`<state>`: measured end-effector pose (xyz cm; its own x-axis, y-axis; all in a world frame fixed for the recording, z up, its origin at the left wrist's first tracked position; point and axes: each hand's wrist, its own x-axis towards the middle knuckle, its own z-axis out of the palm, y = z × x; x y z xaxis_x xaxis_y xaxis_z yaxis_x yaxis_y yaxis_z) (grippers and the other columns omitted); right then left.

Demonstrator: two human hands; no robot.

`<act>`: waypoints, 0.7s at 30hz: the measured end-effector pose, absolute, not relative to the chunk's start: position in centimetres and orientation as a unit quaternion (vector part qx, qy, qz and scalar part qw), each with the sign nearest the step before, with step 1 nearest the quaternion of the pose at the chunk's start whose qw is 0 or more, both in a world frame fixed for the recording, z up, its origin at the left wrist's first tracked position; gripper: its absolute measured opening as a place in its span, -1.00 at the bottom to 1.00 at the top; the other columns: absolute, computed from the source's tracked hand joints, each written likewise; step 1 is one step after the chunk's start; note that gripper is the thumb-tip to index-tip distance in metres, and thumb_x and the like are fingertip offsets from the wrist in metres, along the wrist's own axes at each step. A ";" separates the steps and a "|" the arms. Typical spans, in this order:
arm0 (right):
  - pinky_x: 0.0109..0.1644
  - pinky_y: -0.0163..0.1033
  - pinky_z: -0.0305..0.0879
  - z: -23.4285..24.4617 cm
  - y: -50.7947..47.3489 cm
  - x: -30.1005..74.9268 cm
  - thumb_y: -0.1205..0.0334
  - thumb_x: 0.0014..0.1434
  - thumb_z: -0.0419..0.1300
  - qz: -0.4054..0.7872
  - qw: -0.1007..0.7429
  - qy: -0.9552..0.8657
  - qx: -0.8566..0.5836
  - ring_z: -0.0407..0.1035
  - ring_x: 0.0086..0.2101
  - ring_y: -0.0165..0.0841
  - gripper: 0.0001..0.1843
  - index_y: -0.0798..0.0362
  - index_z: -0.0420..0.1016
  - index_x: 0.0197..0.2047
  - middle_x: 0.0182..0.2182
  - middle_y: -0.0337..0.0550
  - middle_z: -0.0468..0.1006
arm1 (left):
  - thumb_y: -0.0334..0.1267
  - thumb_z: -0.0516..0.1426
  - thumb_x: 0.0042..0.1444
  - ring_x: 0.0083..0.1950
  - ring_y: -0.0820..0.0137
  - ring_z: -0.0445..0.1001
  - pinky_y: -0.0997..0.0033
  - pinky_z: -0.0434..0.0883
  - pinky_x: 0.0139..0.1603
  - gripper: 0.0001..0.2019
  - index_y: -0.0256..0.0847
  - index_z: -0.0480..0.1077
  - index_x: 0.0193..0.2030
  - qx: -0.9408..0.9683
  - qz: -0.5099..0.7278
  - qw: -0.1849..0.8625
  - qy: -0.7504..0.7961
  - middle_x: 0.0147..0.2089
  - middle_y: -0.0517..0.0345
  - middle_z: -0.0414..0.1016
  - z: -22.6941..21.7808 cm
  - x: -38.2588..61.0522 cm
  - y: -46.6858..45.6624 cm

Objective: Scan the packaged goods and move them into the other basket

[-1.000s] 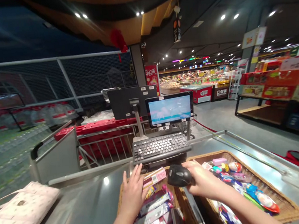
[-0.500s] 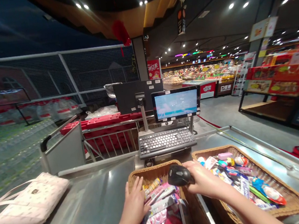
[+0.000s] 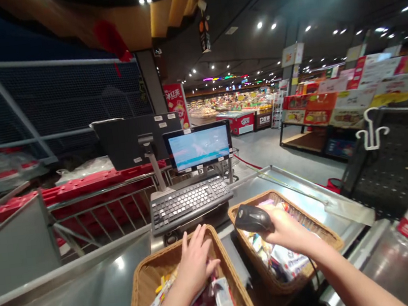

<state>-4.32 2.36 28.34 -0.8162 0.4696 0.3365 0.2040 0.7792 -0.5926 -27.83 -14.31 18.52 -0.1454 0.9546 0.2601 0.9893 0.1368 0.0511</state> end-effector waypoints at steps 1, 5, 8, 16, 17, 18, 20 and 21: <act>-0.15 -0.22 0.32 28.6 2.9 -3.5 0.49 -0.11 0.11 0.275 0.244 -0.909 -0.197 0.42 -0.25 -0.24 -0.69 0.06 0.47 -0.26 -0.28 -0.15 0.56 | -0.09 0.19 0.09 0.43 0.04 0.01 -0.32 -0.12 0.36 -0.63 -0.13 0.38 0.03 -0.660 -0.110 0.080 -0.738 0.41 -0.14 0.08 18.6 -27.0 -12.9; -0.03 -0.15 0.32 28.8 5.3 -0.3 0.47 -0.11 0.14 0.253 0.265 -0.901 -0.235 0.43 -0.15 -0.18 -0.64 0.07 0.50 -0.19 -0.19 -0.10 0.57 | -0.07 0.15 0.13 0.44 0.04 -0.01 -0.33 -0.14 0.36 -0.63 -0.12 0.35 0.06 -0.710 -0.126 0.048 -0.691 0.42 -0.11 0.05 18.2 -23.1 -7.1; 0.02 -0.12 0.32 28.4 7.1 1.8 0.46 -0.12 0.15 0.236 0.276 -0.895 -0.259 0.43 -0.13 -0.17 -0.56 0.04 0.50 -0.12 -0.12 -0.09 0.57 | 0.00 0.15 0.11 0.44 0.02 -0.05 -0.32 -0.17 0.37 -0.59 -0.13 0.36 0.05 -0.735 -0.135 0.027 -0.665 0.43 -0.11 0.04 17.3 -19.7 -2.8; 0.03 -0.09 0.31 27.5 11.2 5.7 0.44 -0.15 0.18 0.225 0.286 -0.889 -0.278 0.43 -0.09 -0.13 -0.57 0.06 0.52 -0.14 -0.14 -0.06 0.59 | -0.27 0.01 0.20 0.42 0.08 0.01 -0.21 -0.14 0.41 -0.78 -0.09 0.49 -0.18 -0.803 -0.124 -0.007 -0.583 0.40 0.07 0.12 14.7 -12.8 6.1; 0.03 -0.09 0.31 27.3 11.6 6.0 0.45 -0.15 0.18 0.225 0.287 -0.889 -0.278 0.43 -0.09 -0.13 -0.57 0.06 0.52 -0.14 -0.14 -0.06 0.59 | -0.28 -0.03 0.23 0.42 0.13 0.02 -0.14 -0.12 0.42 -0.75 -0.07 0.49 -0.17 -0.816 -0.123 -0.015 -0.565 0.40 0.14 0.12 14.4 -12.5 7.0; 0.04 -0.08 0.31 27.2 12.1 6.3 0.45 -0.16 0.19 0.227 0.288 -0.888 -0.278 0.43 -0.09 -0.12 -0.57 0.07 0.52 -0.14 -0.14 -0.05 0.59 | -0.26 -0.04 0.25 0.41 0.16 0.03 -0.08 -0.08 0.43 -0.73 -0.05 0.48 -0.12 -0.826 -0.123 -0.023 -0.549 0.39 0.17 0.13 14.2 -12.2 7.8; 0.04 -0.08 0.31 26.9 12.9 6.8 0.45 -0.16 0.19 0.233 0.288 -0.886 -0.278 0.43 -0.09 -0.12 -0.57 0.07 0.52 -0.14 -0.13 -0.05 0.59 | -0.20 -0.02 0.26 0.38 0.17 0.10 -0.02 0.00 0.41 -0.71 -0.06 0.41 0.05 -0.844 -0.113 -0.044 -0.522 0.37 0.12 0.18 13.7 -11.8 9.3; 0.04 -0.08 0.31 26.8 13.2 7.0 0.44 -0.16 0.20 0.238 0.288 -0.884 -0.280 0.43 -0.09 -0.13 -0.57 0.07 0.52 -0.14 -0.13 -0.05 0.59 | -0.18 0.00 0.25 0.36 0.15 0.13 -0.01 0.03 0.39 -0.67 -0.08 0.37 0.11 -0.854 -0.103 -0.054 -0.507 0.35 0.08 0.21 13.4 -11.6 10.0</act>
